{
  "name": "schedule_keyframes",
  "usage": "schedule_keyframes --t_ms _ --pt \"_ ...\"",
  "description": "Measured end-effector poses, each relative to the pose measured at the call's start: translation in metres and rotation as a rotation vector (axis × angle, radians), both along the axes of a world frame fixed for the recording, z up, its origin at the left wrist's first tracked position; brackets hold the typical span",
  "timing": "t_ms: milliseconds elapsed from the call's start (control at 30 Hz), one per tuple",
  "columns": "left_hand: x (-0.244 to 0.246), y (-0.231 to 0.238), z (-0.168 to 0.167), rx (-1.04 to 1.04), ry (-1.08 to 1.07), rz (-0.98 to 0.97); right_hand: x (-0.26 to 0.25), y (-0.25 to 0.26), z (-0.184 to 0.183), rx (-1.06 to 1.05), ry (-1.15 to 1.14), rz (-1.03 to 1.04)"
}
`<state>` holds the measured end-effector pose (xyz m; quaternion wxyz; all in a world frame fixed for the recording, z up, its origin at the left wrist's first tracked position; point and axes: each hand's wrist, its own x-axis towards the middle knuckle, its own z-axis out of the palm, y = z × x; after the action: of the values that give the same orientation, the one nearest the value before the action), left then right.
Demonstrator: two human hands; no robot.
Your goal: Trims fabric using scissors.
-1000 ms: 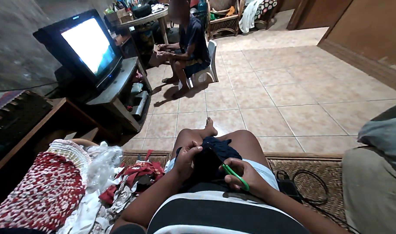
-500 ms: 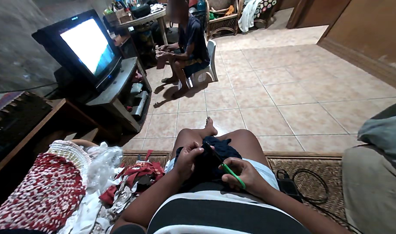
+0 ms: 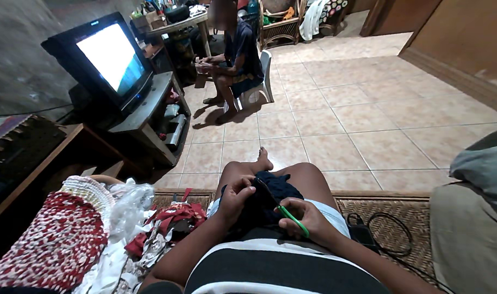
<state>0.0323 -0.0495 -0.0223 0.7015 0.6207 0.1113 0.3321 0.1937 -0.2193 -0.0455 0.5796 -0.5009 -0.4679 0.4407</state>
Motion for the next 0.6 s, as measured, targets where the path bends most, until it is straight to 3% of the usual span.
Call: schedule_keyframes --t_ms 600 --pt "-0.0018 0.0042 -0.0039 0.024 -0.033 -0.048 0.0009 0.0007 0.0037 -0.064 -0.013 0.022"
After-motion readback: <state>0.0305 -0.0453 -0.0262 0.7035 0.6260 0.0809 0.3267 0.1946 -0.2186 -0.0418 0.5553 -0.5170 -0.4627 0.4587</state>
